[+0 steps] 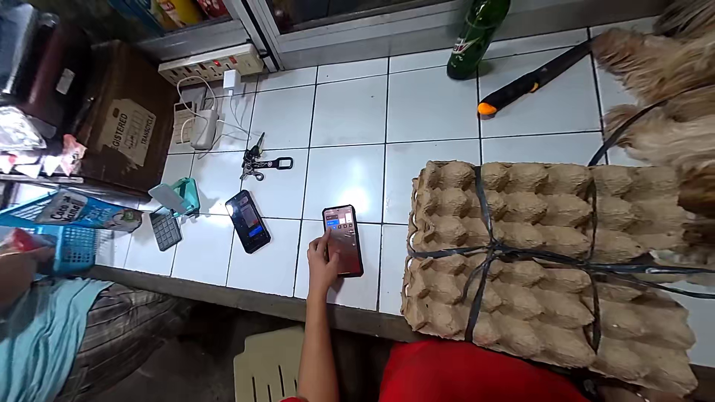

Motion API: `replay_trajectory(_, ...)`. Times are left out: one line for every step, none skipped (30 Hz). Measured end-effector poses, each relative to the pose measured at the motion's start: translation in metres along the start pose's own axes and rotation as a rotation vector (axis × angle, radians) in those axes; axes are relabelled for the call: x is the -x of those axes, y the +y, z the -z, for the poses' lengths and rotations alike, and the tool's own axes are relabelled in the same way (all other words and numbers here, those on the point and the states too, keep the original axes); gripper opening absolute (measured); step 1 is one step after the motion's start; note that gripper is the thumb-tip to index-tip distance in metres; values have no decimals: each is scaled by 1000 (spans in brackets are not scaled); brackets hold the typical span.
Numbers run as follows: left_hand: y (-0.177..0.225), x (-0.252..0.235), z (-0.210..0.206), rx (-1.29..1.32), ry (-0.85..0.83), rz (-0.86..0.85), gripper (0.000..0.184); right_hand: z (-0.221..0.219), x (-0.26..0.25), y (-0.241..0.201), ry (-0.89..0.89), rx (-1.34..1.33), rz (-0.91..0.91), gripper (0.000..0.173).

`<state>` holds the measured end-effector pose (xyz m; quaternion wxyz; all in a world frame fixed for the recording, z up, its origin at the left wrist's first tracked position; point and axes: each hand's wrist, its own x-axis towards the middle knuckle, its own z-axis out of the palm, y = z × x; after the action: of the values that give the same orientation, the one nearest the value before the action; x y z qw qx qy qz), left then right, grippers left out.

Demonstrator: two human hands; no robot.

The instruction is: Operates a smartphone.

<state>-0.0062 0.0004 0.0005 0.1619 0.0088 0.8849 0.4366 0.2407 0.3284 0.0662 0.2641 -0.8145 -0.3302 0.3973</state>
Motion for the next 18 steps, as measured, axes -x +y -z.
replay_trajectory(0,-2,0,12,0,-11,53,4,-42,36,-54,-83,143,43)
replay_trajectory(0,-4,0,20,1,-20,51,9,-102,84,-120,-127,422,48)
replay_trajectory(-1,-6,0,24,0,-27,48,7,-145,109,-134,-223,474,53)
replay_trajectory(-2,-8,0,20,1,-33,45,2,-161,115,-101,-279,413,56)
replay_trajectory(-2,-10,0,9,3,-39,43,3,-163,117,-105,-227,421,57)
replay_trajectory(-1,-12,0,-8,4,-45,43,7,-146,111,-124,-133,463,56)
replay_trajectory(-1,-15,0,-30,3,-52,43,9,-103,85,-92,-29,405,51)
replay_trajectory(0,-17,-1,-53,1,-63,44,7,-43,38,-63,7,138,47)
replay_trajectory(0,-20,-1,-77,0,-73,45,3,-1,1,-19,65,-10,47)
replay_trajectory(1,-23,-2,-101,2,-87,45,2,27,-20,2,126,-41,47)
replay_trajectory(2,-25,-3,-128,7,-100,45,1,41,-28,19,169,-11,45)
replay_trajectory(4,-27,-4,-154,11,-109,45,1,47,-29,31,192,31,43)
replay_trajectory(6,-29,-5,-180,14,-113,45,2,47,-29,31,189,60,42)
replay_trajectory(7,-30,-6,-204,18,-115,46,3,46,-28,20,176,69,43)
replay_trajectory(8,-31,-7,-220,23,-116,46,3,44,-26,19,151,78,42)
replay_trajectory(9,-32,-7,-229,26,-116,46,3,42,-25,8,126,77,42)
replay_trajectory(10,-32,-7,-233,28,-115,47,5,41,-25,-22,101,68,43)
replay_trajectory(10,-33,-7,-239,28,-113,47,6,41,-26,-49,76,62,45)
